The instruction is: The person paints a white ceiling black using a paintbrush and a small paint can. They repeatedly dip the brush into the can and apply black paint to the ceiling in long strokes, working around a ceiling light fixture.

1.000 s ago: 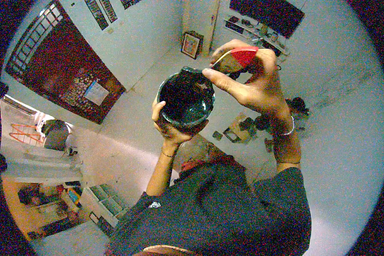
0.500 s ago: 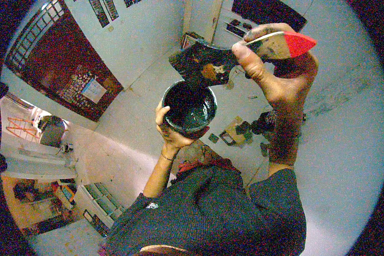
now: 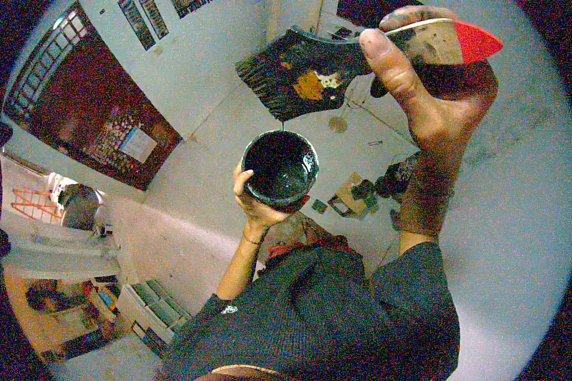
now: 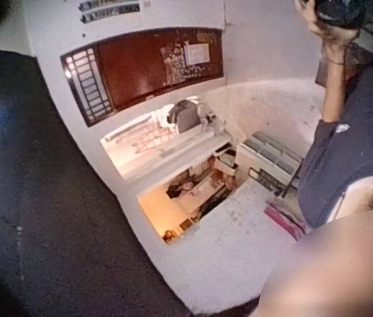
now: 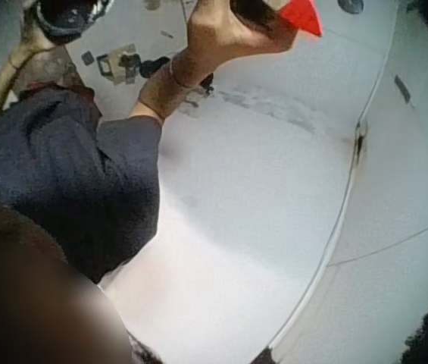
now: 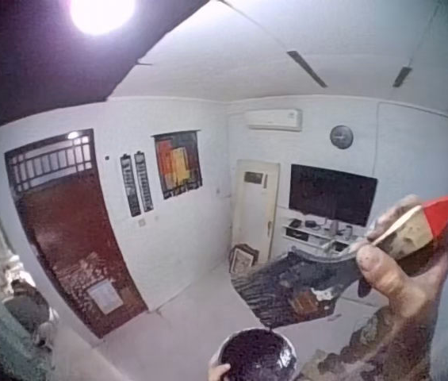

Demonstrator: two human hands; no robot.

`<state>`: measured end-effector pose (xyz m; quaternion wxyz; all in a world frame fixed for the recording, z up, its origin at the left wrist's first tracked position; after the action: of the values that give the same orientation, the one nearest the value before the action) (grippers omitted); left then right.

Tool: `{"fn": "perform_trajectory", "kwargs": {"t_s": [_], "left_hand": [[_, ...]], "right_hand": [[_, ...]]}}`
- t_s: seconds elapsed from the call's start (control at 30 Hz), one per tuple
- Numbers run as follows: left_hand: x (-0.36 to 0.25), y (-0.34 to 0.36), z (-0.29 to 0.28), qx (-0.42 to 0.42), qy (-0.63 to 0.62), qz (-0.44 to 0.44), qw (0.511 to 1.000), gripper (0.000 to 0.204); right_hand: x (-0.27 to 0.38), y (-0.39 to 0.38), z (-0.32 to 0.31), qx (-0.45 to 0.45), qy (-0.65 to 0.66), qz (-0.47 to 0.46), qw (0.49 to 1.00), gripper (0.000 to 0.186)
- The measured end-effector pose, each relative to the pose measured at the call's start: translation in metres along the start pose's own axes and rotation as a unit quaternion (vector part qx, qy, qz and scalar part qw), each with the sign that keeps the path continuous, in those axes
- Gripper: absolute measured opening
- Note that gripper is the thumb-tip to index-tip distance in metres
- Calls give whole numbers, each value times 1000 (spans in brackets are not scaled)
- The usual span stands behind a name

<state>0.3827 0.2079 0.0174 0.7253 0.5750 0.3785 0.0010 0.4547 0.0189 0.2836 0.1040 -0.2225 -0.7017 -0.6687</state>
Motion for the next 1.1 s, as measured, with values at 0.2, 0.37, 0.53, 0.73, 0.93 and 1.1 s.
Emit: {"fn": "perform_trajectory", "kwargs": {"t_s": [0.2,0.37,0.53,0.73,0.93,1.1], "left_hand": [[13,0,-1,18,8,-2,1000,114],[12,-6,-2,13,1,-16,1000,113],[14,-14,-3,18,7,-17,1000,113],[22,-22,-1,20,19,-30,999,112],[18,-27,-1,21,20,-26,999,110],[21,-29,-2,23,16,-31,999,110]], "right_hand": [[-15,5,7,2,0,-9,1000,23],[-9,7,7,1,-23,-8,1000,23],[-3,4,8,12,-10,30,999,22],[-4,6,10,15,-36,8,999,24],[1,7,6,16,-37,28,999,24],[3,8,7,13,-31,18,999,24]]}}
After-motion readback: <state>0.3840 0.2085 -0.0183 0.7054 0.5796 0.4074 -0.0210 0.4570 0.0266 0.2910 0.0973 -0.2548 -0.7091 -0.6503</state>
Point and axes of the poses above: each hand's wrist, its own y-axis towards the middle knuckle, its own z-axis out of the palm, x = y × z, the point moved 2 cm from there along y, towards the middle knuckle, and after that the axes turned 8 degrees about -y, right-handed, at the moved point
